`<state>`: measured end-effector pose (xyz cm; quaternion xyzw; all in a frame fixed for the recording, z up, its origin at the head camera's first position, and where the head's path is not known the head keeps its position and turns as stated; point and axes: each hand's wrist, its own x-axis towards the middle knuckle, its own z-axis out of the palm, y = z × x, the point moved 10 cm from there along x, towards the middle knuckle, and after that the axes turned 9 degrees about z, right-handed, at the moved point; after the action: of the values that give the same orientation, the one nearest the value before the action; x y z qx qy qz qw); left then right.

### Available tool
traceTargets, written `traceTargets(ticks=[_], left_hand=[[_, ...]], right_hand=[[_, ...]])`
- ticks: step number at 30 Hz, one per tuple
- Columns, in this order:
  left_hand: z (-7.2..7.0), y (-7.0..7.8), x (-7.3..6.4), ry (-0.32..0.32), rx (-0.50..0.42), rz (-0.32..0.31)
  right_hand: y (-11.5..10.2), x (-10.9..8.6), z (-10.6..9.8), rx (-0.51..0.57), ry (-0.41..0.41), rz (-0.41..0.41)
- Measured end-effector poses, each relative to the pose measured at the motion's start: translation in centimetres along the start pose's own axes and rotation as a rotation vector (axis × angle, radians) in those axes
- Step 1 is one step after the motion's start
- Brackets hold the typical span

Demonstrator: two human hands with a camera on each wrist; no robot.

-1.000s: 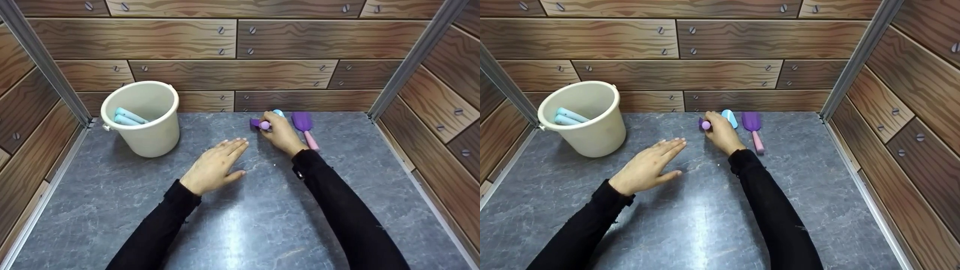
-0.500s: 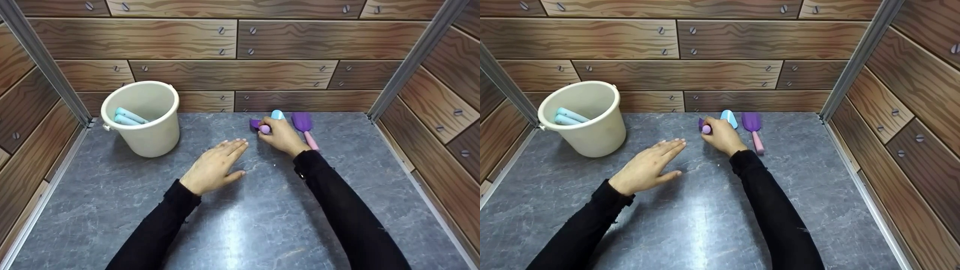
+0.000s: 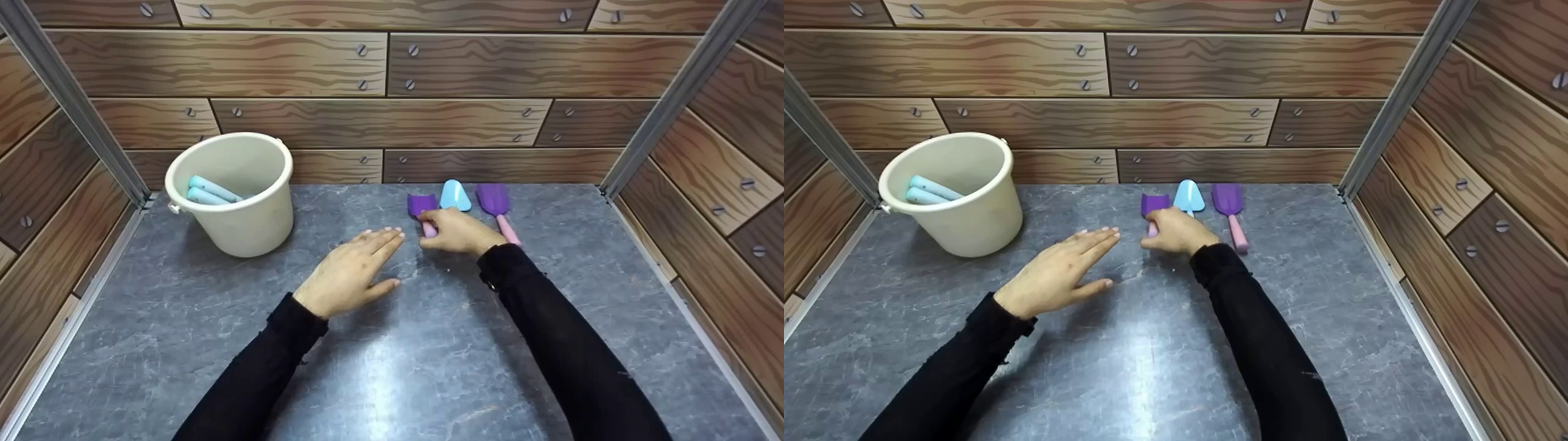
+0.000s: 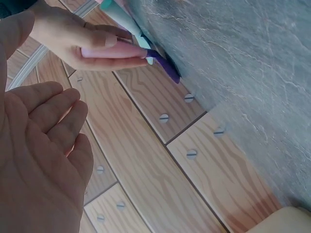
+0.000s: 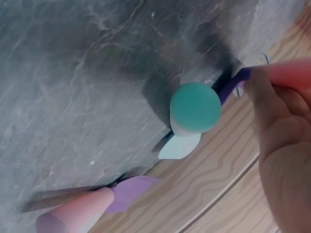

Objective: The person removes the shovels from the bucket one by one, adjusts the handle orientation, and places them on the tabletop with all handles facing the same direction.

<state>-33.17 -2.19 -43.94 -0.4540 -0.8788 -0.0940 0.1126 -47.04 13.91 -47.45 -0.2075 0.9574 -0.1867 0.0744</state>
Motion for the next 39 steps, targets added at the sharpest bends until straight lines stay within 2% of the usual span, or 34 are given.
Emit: traceTargets(ticks=[9, 11, 16, 19, 24, 30, 39], left_hand=[[0.1, -0.2, -0.1, -0.012, -0.021, -0.010], [0.1, -0.2, -0.1, -0.015, -0.019, -0.010], [0.2, -0.2, 0.0, -0.026, -0.011, -0.006], [0.2, -0.1, 0.0, -0.020, -0.012, -0.003], [0.3, -0.1, -0.1, -0.015, -0.019, 0.000], [0.4, -0.1, 0.0, -0.018, -0.029, -0.001], [0.3, -0.2, 0.0, -0.017, -0.026, -0.002]], right_hand=[[-0.1, 0.2, 1.4, -0.081, -0.086, 0.008], [-0.1, 0.0, 1.6, -0.088, -0.137, 0.024], [0.1, -0.5, 2.5, -0.104, -0.324, 0.064], [0.2, -0.5, 2.8, -0.102, -0.365, 0.055], [-0.2, -0.4, 2.7, -0.112, -0.317, 0.016], [-0.8, -0.4, 2.1, -0.164, -0.189, -0.013], [-2.2, 0.1, 1.6, -0.138, -0.013, -0.088]])
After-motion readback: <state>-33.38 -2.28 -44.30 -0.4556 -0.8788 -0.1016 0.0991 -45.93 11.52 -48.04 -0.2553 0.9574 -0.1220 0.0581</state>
